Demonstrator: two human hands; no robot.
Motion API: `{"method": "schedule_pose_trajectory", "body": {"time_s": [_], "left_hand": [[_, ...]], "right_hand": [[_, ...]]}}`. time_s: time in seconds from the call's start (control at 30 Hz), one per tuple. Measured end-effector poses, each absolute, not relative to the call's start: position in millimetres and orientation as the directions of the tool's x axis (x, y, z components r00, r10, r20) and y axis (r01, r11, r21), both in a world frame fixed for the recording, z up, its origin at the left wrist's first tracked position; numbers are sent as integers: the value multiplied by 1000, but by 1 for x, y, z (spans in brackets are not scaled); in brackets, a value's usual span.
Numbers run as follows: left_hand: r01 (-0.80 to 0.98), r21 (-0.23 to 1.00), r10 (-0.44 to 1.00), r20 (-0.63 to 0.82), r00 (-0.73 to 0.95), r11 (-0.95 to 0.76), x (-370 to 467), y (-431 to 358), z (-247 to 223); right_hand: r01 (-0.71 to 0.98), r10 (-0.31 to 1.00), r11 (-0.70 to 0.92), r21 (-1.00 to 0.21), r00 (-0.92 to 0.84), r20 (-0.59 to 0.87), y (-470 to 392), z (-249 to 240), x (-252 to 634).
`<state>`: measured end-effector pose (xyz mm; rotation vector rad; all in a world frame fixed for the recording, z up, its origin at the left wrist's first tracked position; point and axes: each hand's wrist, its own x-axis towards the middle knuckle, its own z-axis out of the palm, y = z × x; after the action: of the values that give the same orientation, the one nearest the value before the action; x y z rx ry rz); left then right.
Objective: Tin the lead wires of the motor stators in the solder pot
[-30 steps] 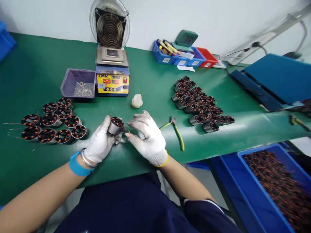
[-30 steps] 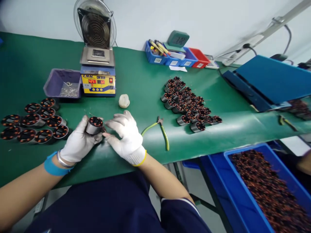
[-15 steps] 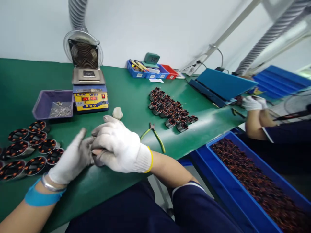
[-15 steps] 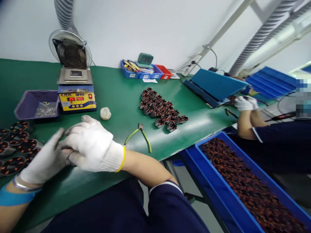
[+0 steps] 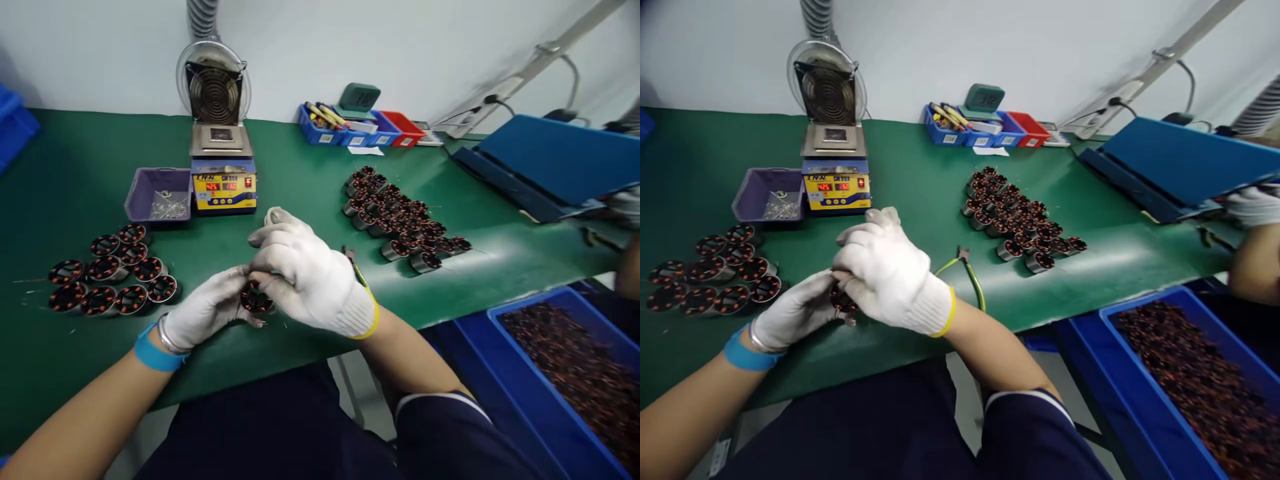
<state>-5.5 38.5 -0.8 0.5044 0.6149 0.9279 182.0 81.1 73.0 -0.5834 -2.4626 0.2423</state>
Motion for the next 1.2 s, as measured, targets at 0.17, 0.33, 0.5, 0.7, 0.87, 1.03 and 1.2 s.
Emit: {"method": "schedule_pose_trajectory", "body": {"time_s": [0.17,0.33,0.5,0.7,0.87,1.03,1.2], "left_hand": [[-504,788,935,-287,208,354,2,36,0],[-476,737,875,-359,326,480,-2,43,-2],[-317,863,895,-281,346,393,-3,44,-15],[14,965,952,-262,157,264,-10,48,-7],[44,968,937,-251,242,248,-23,48,13],[-205,978,999,-41,21,45,-31,52,12],[193,981,999,-27,39,19,-12,43,9]], "right_hand": [[229,669,743,-629,-211,713,71,49,199],[209,780,606,-768,-345,522,78,24,214],[239,570,688,-685,-762,306,85,2,196],[330,570,812,-481,-623,535,80,-12,191],[341,526,850,-402,-602,601,80,-8,200],[345,494,869,-354,-571,656,79,-2,200],[337,501,865,-370,-590,633,80,-5,201]]}}
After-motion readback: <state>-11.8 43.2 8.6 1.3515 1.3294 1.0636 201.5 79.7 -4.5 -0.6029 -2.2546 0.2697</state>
